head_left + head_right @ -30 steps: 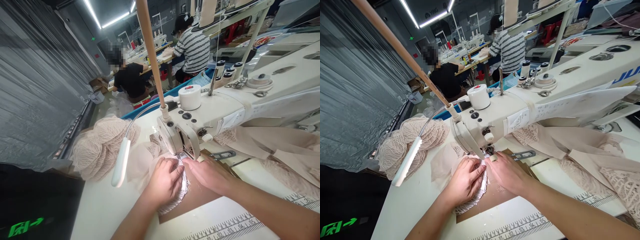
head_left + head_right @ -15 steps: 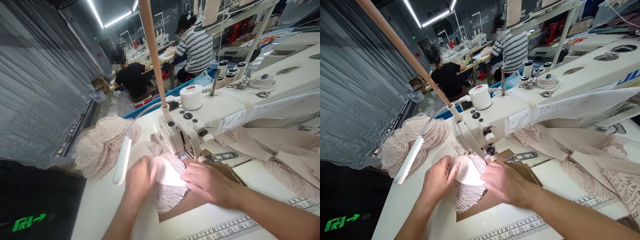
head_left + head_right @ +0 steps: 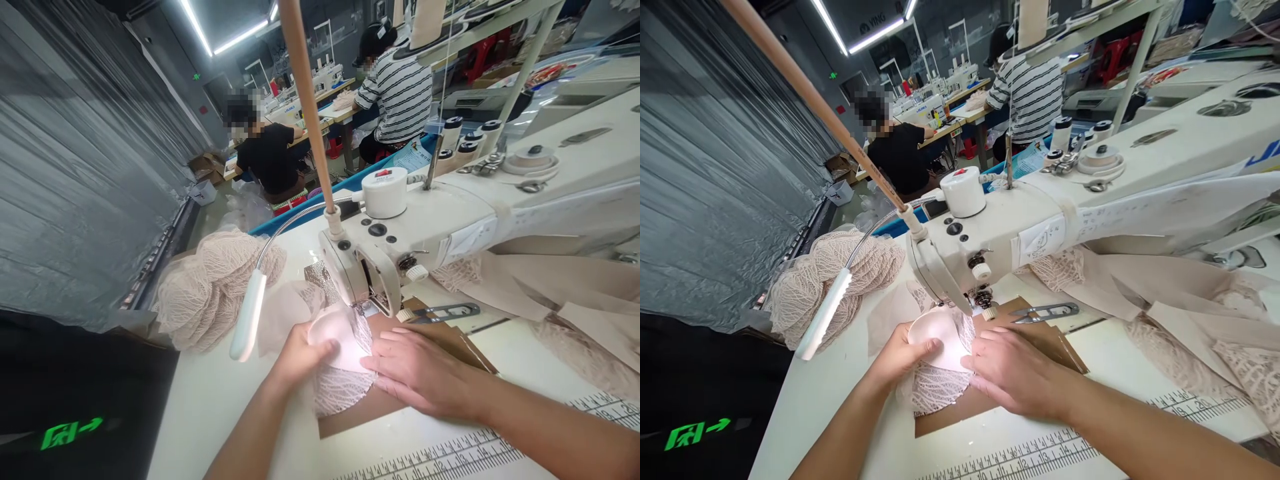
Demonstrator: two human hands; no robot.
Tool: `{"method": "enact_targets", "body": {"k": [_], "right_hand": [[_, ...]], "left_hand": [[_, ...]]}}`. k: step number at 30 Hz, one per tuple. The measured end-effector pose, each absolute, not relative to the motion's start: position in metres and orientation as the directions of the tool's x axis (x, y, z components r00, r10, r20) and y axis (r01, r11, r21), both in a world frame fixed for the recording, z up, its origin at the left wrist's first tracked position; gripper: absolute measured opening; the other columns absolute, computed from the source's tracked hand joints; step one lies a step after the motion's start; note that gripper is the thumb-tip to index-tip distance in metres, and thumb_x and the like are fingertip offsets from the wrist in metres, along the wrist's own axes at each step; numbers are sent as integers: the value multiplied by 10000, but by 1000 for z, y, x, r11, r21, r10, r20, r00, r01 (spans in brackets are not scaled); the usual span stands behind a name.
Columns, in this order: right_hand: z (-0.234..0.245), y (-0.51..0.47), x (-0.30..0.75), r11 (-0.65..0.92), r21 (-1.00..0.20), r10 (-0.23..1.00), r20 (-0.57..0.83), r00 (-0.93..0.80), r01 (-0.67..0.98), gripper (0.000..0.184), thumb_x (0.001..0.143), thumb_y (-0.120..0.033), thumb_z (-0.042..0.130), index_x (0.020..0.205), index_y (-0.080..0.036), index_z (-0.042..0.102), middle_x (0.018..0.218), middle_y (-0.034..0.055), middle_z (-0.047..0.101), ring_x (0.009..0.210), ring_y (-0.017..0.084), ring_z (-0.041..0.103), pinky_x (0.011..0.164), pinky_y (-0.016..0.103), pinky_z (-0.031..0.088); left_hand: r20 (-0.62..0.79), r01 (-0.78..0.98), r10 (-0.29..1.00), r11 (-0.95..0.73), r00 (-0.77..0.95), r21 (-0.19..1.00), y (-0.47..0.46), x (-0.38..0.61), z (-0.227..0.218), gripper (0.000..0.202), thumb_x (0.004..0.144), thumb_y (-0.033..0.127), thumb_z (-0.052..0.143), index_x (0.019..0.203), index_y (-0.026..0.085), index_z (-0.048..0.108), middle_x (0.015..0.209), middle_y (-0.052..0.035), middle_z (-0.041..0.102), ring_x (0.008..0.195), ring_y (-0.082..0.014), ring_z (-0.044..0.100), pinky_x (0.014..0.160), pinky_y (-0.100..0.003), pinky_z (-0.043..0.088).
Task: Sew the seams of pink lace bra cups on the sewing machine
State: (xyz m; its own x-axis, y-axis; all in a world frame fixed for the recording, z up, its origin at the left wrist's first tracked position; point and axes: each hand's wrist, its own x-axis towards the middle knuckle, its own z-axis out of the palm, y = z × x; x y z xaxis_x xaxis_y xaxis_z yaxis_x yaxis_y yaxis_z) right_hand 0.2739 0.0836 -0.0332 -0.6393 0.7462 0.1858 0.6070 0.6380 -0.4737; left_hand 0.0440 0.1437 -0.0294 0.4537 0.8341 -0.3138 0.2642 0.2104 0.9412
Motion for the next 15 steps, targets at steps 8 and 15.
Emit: {"method": "enact_targets", "body": {"k": [8, 15], "right_hand": [[-36, 86, 274, 621, -428, 770, 174, -614, 657, 82, 890, -234, 514, 922, -215, 587, 844, 13, 575, 780, 189, 463, 703, 316, 324], [-37, 84, 272, 578, -437, 802, 149, -578, 689, 78, 883, -229, 524, 877, -199, 596, 826, 24, 558, 781, 195, 464, 739, 332, 342]], "left_hand": [[-258, 324, 848, 109, 463, 940, 142, 44, -22, 451, 728, 469, 713, 1000, 113, 666, 837, -40, 673, 779, -188, 599, 699, -249, 459], [-272, 513, 885, 45, 377, 857, 138, 45, -24, 380, 760, 354, 665, 1072, 140, 622, 920, -50, 678, 856, -226, 611, 739, -295, 474]]}}
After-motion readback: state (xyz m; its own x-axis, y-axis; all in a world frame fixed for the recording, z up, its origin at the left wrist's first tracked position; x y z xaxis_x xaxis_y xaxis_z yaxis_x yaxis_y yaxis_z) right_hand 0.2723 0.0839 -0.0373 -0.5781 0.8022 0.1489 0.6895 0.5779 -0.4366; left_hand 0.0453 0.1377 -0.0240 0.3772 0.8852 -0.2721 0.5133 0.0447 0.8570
